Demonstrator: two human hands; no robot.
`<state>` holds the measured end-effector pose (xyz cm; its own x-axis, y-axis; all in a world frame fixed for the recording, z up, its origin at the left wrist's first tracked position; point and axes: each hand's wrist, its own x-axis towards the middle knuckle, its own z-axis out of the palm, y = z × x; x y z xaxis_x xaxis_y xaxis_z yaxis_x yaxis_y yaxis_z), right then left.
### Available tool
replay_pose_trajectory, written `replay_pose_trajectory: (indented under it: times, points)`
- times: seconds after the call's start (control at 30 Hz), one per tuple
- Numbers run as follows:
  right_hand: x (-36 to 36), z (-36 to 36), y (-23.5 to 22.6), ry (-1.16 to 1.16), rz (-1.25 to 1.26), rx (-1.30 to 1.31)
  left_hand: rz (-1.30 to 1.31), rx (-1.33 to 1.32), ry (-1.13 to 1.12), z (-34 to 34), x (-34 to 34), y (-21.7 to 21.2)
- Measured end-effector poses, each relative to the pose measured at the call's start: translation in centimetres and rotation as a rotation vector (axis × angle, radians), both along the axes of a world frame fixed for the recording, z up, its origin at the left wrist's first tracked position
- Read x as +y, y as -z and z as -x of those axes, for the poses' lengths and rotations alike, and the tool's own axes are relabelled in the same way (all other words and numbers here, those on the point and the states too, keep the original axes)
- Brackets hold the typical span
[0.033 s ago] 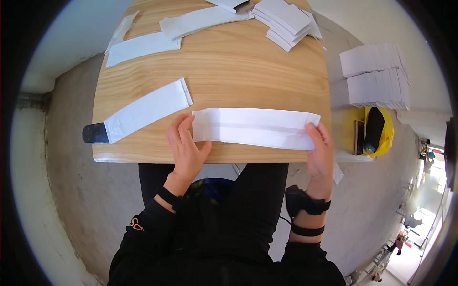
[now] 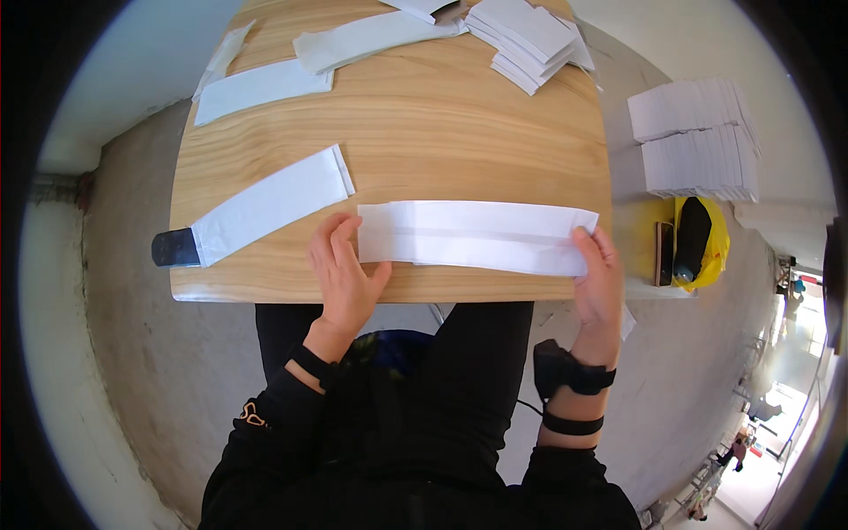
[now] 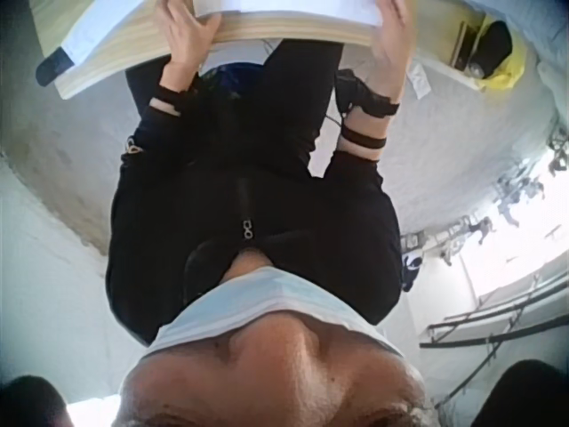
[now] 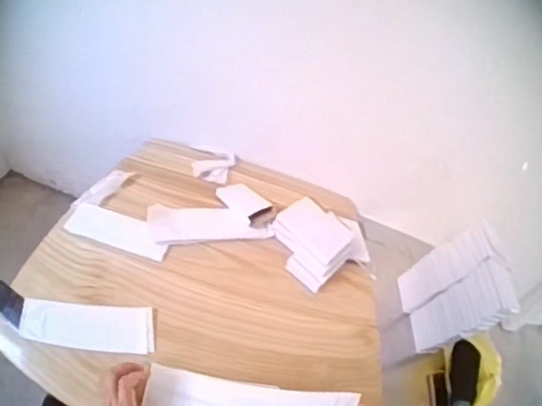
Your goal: Folding rectangular white paper or foam sheets into smaller rectangles and stacking them.
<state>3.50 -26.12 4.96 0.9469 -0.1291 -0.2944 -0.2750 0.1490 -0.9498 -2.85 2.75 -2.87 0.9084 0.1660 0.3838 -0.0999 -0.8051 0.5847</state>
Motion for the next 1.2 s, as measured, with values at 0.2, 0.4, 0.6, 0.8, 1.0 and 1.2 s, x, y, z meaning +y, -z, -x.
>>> replay_pose_trajectory:
  times: [0.2,0.4,0.6,0.8,1.0,1.2]
  points:
    - [-4.3,-1.0,2.7,-0.056,0.037,0.125,-0.014,0.006,0.095,-0.6,-0.5,0.6]
    - [-6.0,-1.3,7.3,-0.026,0.134,0.126,-0.015,0.007,0.103,-0.7,-0.6,0.7]
    - [-5.9,-1.8,9.6,0.030,0.459,0.068,-0.053,0.006,0.115,-0.6,-0.6,0.8]
    - [-5.2,-2.0,10.1,0.090,0.639,-0.079,-0.057,0.009,0.118,-0.6,-0.7,0.7]
    - [-2.0,-1.0,6.3,0.093,1.525,-0.559,-0.048,0.031,0.125,-0.6,-0.8,0.8]
    - [8.4,-0.2,3.9,-0.395,0.596,-0.420,-0.058,0.049,0.122,-0.5,-0.6,0.9]
